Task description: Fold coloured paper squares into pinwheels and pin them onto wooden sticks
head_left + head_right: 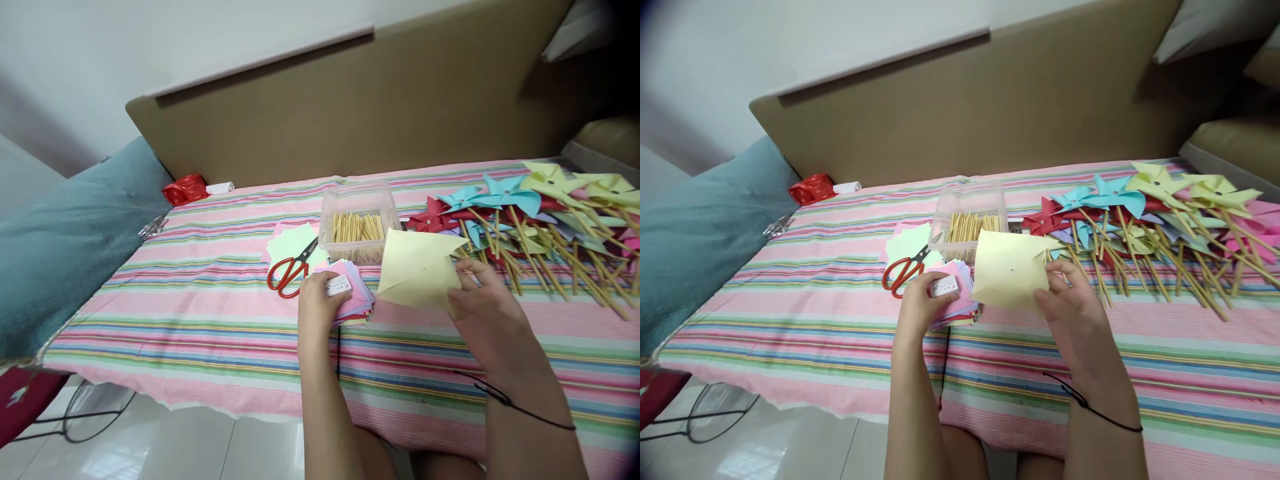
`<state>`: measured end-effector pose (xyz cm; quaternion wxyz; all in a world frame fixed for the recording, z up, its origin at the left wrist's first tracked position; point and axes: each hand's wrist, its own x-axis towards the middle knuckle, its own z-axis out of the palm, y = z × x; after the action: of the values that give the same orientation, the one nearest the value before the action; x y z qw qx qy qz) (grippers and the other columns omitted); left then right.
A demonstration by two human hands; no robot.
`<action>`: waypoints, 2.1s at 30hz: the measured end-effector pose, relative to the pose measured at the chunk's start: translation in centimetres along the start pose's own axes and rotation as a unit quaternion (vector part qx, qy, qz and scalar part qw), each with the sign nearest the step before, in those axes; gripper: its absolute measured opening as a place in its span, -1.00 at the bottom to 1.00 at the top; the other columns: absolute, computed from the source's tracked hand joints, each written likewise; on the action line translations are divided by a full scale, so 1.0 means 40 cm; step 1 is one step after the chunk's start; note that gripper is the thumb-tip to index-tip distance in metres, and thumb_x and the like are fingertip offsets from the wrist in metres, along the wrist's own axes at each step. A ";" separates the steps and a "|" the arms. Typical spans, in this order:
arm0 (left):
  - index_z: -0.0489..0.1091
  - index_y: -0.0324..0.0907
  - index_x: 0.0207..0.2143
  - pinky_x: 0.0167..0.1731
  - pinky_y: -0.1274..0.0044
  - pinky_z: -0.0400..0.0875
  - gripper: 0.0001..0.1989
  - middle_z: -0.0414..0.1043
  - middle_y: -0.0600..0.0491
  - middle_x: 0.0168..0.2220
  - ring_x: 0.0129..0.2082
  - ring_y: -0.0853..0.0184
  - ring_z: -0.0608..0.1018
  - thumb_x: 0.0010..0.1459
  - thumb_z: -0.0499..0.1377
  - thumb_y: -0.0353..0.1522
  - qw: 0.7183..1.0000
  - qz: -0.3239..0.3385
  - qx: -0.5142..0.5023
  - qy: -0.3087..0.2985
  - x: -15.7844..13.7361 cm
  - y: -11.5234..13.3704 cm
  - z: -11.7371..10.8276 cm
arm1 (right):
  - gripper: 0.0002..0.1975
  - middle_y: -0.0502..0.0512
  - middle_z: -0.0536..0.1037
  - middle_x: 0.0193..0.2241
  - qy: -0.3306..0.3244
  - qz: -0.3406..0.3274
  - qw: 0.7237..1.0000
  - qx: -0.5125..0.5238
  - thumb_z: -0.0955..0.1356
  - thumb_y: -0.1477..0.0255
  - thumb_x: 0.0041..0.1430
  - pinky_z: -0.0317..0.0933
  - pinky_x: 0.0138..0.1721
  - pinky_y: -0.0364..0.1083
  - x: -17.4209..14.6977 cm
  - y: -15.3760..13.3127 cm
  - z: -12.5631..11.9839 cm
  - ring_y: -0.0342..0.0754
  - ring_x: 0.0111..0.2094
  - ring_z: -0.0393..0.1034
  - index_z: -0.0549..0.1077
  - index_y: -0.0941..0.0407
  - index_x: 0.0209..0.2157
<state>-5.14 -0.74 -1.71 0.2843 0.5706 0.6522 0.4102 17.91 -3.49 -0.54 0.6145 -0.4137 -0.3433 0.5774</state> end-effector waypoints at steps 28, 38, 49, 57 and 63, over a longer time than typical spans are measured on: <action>0.42 -0.21 -0.18 -0.25 0.41 0.48 -0.56 0.59 -0.08 -0.27 -0.28 0.19 0.61 -0.15 0.39 -0.28 0.907 -0.099 -0.380 -0.153 -0.026 0.152 0.098 | -0.79 0.06 0.59 -0.30 0.025 -0.041 0.991 -0.122 0.48 0.32 -0.06 0.33 -0.18 0.01 0.012 -0.002 0.011 0.02 -0.24 0.46 0.56 0.04 -0.32; 0.47 -0.18 -0.11 -0.50 0.52 0.36 -0.38 0.58 -0.05 -0.36 -0.39 0.23 0.58 0.12 -0.02 0.11 0.882 -0.150 -0.409 -0.181 -0.028 0.158 0.090 | -0.82 0.00 0.35 0.10 0.010 -0.197 0.967 -0.163 0.40 0.51 0.03 0.14 0.07 0.11 0.008 -0.015 -0.003 0.13 0.13 0.23 0.56 -0.03 -0.57; 0.51 -0.27 -0.27 -0.40 0.54 0.44 -0.64 0.60 -0.03 -0.38 -0.43 0.31 0.58 -0.16 0.40 -0.33 0.889 -0.139 -0.419 -0.123 -0.023 0.146 0.097 | -0.53 0.04 0.44 0.08 0.007 -0.138 0.985 -0.105 0.42 0.42 0.11 0.18 0.13 0.09 0.012 -0.014 -0.001 0.01 0.10 0.33 0.34 -0.15 0.06; 0.55 -0.30 -0.35 -0.44 0.55 0.45 -0.69 0.59 -0.03 -0.46 -0.49 0.31 0.58 -0.19 0.41 -0.33 0.888 -0.161 -0.420 -0.102 -0.022 0.144 0.101 | -0.91 0.07 0.59 -0.30 -0.110 -0.070 0.972 -0.194 0.43 0.36 0.03 0.39 -0.23 -0.06 0.012 -0.012 0.008 0.01 -0.22 0.49 0.59 0.02 -0.39; 0.56 -0.29 -0.38 -0.48 0.57 0.41 -0.71 0.58 -0.02 -0.49 -0.53 0.34 0.56 -0.22 0.41 -0.33 0.891 -0.168 -0.409 -0.107 -0.016 0.140 0.107 | -0.86 0.02 0.59 -0.38 -0.085 -0.044 0.981 -0.169 0.43 0.27 0.06 0.33 -0.21 -0.12 0.014 -0.011 0.034 -0.09 -0.29 0.46 0.60 0.02 -0.43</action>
<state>1.43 -0.42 0.91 0.6251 0.3262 0.4782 0.5236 16.92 -2.76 0.40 0.5290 -0.4456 -0.5052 0.5162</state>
